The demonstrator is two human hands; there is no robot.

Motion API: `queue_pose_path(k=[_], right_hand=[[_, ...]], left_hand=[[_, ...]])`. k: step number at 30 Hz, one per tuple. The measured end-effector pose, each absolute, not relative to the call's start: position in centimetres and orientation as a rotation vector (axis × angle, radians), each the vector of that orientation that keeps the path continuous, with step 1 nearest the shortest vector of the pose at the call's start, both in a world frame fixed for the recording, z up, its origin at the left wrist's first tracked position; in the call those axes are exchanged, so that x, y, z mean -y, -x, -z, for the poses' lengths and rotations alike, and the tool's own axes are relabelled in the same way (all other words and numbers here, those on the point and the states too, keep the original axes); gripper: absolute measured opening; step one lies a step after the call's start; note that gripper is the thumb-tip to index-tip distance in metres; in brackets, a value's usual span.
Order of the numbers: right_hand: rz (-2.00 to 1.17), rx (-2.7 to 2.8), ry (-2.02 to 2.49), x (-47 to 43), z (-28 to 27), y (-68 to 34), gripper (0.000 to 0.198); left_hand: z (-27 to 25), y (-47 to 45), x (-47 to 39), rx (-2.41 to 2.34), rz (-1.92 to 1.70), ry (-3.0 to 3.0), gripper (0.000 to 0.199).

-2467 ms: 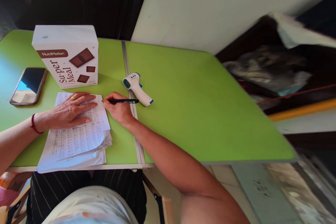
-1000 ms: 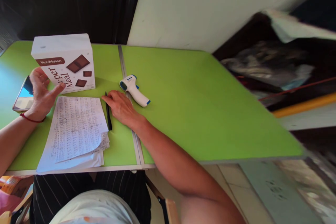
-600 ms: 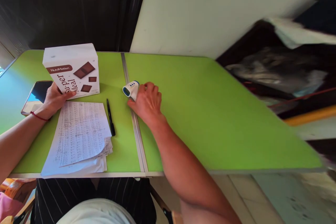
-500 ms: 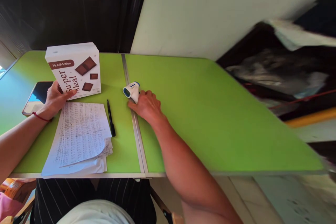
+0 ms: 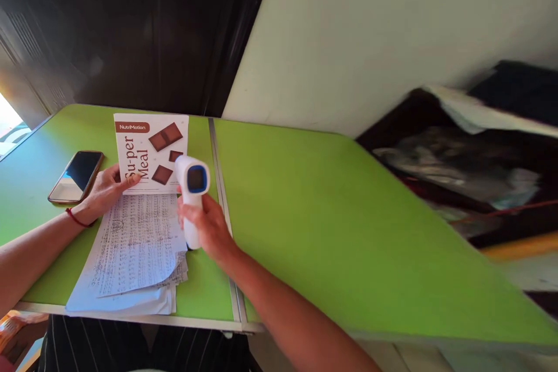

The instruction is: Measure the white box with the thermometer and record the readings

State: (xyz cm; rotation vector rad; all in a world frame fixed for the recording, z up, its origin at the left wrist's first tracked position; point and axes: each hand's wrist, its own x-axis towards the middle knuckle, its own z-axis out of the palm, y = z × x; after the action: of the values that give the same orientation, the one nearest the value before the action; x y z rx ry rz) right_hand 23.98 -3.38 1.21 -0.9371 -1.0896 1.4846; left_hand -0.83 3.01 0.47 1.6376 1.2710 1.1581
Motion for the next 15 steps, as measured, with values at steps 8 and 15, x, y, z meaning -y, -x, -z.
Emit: queue_pose_path(k=[8, 15], right_hand=[[-1.570, 1.141, 1.075, 3.2, 0.3, -22.8, 0.044], [-1.452, 1.297, 1.126, 3.5, 0.7, -23.0, 0.038]], left_hand=[[0.3, 1.3, -3.5, -1.299, -1.133, -1.815, 0.057], [-0.1, 0.9, -3.1, -1.319, -1.129, -1.866, 0.056]])
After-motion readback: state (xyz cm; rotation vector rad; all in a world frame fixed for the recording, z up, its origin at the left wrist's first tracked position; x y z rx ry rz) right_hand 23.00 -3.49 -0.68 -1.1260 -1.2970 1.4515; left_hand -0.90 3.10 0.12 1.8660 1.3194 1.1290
